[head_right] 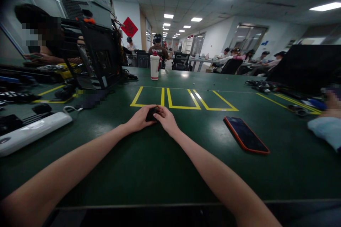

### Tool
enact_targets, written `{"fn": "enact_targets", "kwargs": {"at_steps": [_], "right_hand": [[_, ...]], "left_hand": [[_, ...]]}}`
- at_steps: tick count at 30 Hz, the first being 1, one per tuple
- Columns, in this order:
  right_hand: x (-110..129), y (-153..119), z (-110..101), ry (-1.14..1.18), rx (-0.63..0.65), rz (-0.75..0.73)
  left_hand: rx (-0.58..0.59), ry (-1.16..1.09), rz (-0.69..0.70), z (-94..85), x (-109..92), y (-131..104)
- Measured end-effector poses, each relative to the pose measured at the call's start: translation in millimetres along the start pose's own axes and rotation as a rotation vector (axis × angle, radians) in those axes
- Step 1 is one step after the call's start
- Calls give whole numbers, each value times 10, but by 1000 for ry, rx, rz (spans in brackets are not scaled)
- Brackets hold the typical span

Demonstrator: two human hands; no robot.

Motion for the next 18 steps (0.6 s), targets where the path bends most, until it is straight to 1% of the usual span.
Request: {"fn": "enact_targets", "kwargs": {"at_steps": [6,14,18], "right_hand": [[-25,-4,10,-2,41,16],[-20,-13,-3,-92,-20,18],[3,-10,9,-88,-17,-31]], "left_hand": [[-10,-12,4,-2,-1,-1],[-10,-5,14,-5,-17,-9],[-2,3,13,-4,-16,-9]]}}
Point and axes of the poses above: each hand's wrist, its own y-axis towards the middle knuckle, its own z-axis out of the palm, x = y × z, the point moved 5 cm from there along y, towards the middle knuckle, and after that the axes turned 5 degrees about x, right-handed, at the moved point
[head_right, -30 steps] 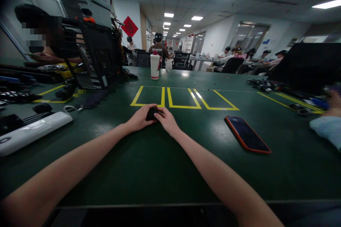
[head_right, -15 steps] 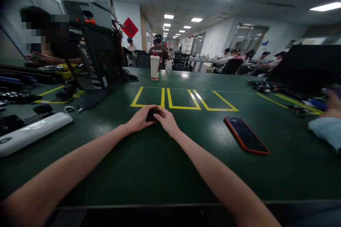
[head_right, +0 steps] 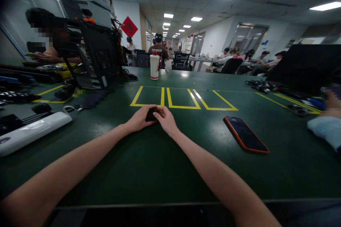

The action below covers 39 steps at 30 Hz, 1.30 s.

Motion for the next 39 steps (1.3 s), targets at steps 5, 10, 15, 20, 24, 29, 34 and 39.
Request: {"fn": "enact_targets", "kwargs": {"at_steps": [5,10,15,20,24,29,34,39], "right_hand": [[-24,11,13,8,25,6],[-15,-1,22,57,47,33],[1,-18,14,9,24,28],[8,-6,3,11,9,-18],[-12,-5,9,44,30,22],[-13,-23,19,16,34,27],[-9,-13,14,13,8,34],[25,-13,26,89,29,-6]], "left_hand": [[-3,-12,-10,7,16,-1],[-9,-16,-3,9,12,-2],[-6,-4,4,4,3,-6],[-6,-8,3,-1,5,-6],[3,-23,-3,0,8,-4],[-4,-19,-10,-3,9,-8],[-9,-14,0,2,10,-9],[-13,-28,7,10,21,-7]]}}
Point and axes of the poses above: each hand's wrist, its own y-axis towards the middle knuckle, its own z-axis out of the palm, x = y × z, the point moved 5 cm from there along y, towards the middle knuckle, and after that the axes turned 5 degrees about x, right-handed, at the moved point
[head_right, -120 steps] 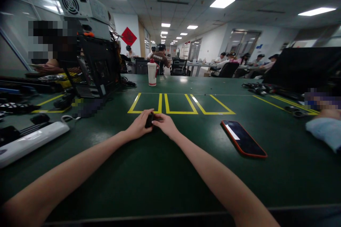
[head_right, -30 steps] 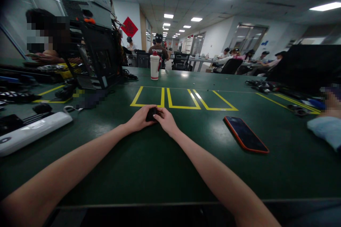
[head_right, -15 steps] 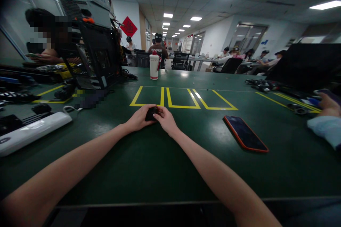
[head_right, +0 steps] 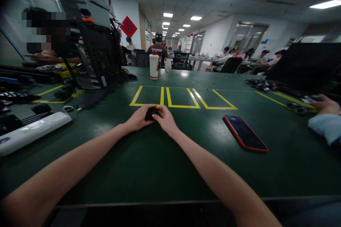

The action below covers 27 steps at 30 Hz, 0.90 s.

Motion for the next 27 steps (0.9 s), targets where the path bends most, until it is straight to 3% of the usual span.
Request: {"fn": "enact_targets", "kwargs": {"at_steps": [8,19,27], "right_hand": [[-15,-23,9,8,36,82],[-12,-39,-28,-34,-8,58],[-23,-21,13,25,27,56]], "left_hand": [[11,-13,-2,-15,-16,8],[4,1,-6,-7,-7,11],[4,1,-1,1,4,8]]}}
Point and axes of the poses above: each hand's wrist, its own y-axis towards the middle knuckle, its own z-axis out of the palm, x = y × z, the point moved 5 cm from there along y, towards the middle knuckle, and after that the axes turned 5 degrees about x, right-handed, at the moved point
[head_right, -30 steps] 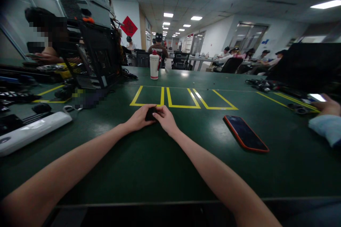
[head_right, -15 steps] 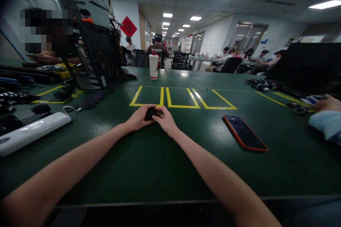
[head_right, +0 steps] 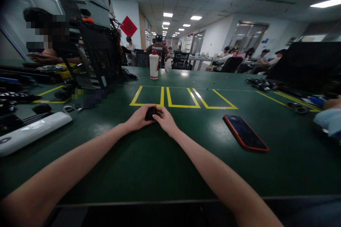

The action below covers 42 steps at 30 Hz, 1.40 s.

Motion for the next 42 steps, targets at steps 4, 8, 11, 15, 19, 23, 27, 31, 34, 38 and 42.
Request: {"fn": "enact_targets", "kwargs": {"at_steps": [4,8,11,15,19,23,27,31,34,38,42], "right_hand": [[32,-28,-10,-45,-22,-29],[22,-19,-35,-87,-37,-19],[9,-1,-44,-105,-39,-12],[-22,7,-30,-71,-16,57],[15,-6,-30,-51,-31,12],[20,4,-49,-61,-58,-5],[-38,50,-78,-25,-72,45],[-98,81,-77,72,-29,114],[-93,72,-74,114,-8,106],[-50,30,-65,105,0,94],[-14,4,-49,99,-23,146]], "left_hand": [[-2,0,-1,-4,-4,-2],[-2,-4,4,-9,-4,-3],[3,-5,-4,-11,-5,-2],[8,-4,-13,-14,-9,-3],[6,-3,-11,-12,-13,-4],[-5,5,-2,-14,-24,-1],[-1,11,0,-19,-32,2],[10,5,-4,-21,-34,0],[16,-5,-7,-20,-34,-2],[10,-11,-6,-19,-32,0],[-5,-11,-5,-20,-33,2]]}}
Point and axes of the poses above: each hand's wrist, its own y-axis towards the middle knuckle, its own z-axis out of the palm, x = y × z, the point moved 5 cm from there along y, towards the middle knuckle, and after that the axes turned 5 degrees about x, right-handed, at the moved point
